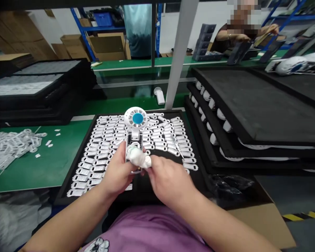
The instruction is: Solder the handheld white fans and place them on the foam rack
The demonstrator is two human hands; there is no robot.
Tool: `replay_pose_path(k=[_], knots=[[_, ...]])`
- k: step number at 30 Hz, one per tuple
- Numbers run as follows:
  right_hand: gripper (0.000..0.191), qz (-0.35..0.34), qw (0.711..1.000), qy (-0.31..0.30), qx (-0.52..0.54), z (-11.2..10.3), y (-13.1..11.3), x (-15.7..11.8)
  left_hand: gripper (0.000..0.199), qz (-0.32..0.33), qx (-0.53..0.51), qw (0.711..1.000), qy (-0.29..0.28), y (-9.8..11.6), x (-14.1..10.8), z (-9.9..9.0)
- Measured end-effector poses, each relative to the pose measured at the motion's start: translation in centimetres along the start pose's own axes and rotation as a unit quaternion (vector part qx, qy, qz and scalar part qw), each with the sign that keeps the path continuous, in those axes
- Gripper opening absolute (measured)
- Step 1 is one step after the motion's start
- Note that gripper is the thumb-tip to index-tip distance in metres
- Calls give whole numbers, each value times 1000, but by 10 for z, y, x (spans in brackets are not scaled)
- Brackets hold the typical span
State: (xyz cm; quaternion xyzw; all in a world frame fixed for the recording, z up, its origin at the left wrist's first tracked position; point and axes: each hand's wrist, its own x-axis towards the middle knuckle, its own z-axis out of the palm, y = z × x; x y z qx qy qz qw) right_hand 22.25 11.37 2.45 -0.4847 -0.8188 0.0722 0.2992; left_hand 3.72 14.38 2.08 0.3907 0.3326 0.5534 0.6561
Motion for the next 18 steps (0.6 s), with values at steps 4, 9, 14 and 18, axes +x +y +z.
replay_pose_path(k=[4,9,14,18], knots=[[24,-84,994,57,29,5,6,-2,48,2,10,1000,2,-9,-1,12],[20,-58,996,43,44,-3,12,-11,58,4,9,1000,-6,-10,-4,21],[19,-45,995,73,44,-6,16,-15,65,13,25,999,-22,-11,-8,27],[20,-33,996,79,35,-8,17,-12,60,-10,17,999,-35,-11,-12,26]])
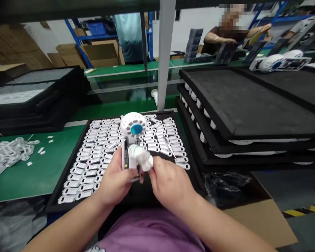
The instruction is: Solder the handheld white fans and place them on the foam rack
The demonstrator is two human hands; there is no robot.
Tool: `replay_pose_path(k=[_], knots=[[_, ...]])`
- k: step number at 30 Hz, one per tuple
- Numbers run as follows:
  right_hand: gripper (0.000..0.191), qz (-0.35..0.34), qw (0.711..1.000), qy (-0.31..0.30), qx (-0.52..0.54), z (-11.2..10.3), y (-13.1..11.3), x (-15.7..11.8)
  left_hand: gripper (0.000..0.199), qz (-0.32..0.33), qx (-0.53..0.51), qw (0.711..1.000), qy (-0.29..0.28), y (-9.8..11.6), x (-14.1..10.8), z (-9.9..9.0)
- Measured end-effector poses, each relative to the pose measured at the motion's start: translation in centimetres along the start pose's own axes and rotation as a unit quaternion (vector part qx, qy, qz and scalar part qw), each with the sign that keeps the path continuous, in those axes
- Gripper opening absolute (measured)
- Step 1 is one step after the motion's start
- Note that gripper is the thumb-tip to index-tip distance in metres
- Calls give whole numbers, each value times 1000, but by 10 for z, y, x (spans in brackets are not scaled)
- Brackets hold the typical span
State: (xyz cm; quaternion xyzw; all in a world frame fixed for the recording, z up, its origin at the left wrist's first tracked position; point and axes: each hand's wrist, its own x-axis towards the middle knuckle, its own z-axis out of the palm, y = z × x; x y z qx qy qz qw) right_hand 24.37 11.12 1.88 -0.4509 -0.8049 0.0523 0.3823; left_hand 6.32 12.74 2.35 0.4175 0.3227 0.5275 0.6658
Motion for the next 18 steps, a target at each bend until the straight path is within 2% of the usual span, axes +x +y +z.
replay_pose_path(k=[4,9,11,14,18], knots=[[20,-19,999,16,-25,0,-1,3,61,-5,-12,1000,10,0,-5,-3],[21,-38,999,0,-15,0,-4,-4,62,12,-52,998,17,4,-6,-4],[19,-35,999,-16,-4,2,-7,-9,55,26,-89,996,18,6,-4,-5],[20,-65,997,-33,32,5,-11,-16,53,36,-110,993,35,6,-1,-8],[18,-28,996,-87,-21,8,-11,-25,51,26,-110,992,58,1,4,-11]])
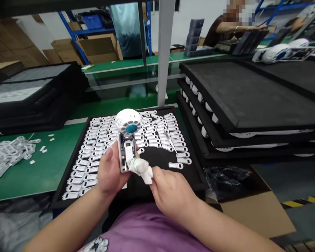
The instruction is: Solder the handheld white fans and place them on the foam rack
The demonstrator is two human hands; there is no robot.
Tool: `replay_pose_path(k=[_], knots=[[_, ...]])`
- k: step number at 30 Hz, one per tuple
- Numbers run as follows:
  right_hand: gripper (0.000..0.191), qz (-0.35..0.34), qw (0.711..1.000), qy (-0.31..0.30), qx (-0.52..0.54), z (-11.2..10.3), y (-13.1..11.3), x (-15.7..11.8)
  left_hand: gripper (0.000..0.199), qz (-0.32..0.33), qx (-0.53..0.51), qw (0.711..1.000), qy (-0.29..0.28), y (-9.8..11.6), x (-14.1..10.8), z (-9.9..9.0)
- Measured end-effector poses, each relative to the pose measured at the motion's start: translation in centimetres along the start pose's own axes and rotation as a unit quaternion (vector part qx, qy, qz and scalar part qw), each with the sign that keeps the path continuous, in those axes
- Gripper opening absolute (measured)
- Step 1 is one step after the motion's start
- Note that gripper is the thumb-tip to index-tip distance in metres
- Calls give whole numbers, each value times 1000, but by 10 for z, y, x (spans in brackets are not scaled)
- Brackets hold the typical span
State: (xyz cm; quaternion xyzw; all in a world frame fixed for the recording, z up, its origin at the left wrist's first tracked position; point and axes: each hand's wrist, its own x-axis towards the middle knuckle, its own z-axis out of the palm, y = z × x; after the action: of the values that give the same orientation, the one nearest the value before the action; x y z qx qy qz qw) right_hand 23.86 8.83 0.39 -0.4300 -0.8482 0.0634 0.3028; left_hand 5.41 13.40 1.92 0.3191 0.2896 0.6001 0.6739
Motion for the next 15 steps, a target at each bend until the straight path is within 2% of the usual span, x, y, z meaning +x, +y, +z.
replay_pose_path(k=[3,5,7,10,12,15], knots=[[18,-18,1000,-11,3,1,2,-1,47,-24,-11,1000,5,-7,4,-1],[18,9,998,-37,-46,-1,5,1,46,-20,-8,1000,18,-11,7,-2],[19,37,991,-79,-98,-7,11,5,39,-44,2,998,34,-12,10,-5],[20,50,985,-53,-154,-15,31,6,37,-90,24,995,45,-8,10,-10],[17,78,977,-31,-194,-15,48,3,43,-84,37,995,47,-3,7,-10],[13,114,972,-70,-192,-2,71,-1,44,-74,42,996,36,-1,7,-3]])
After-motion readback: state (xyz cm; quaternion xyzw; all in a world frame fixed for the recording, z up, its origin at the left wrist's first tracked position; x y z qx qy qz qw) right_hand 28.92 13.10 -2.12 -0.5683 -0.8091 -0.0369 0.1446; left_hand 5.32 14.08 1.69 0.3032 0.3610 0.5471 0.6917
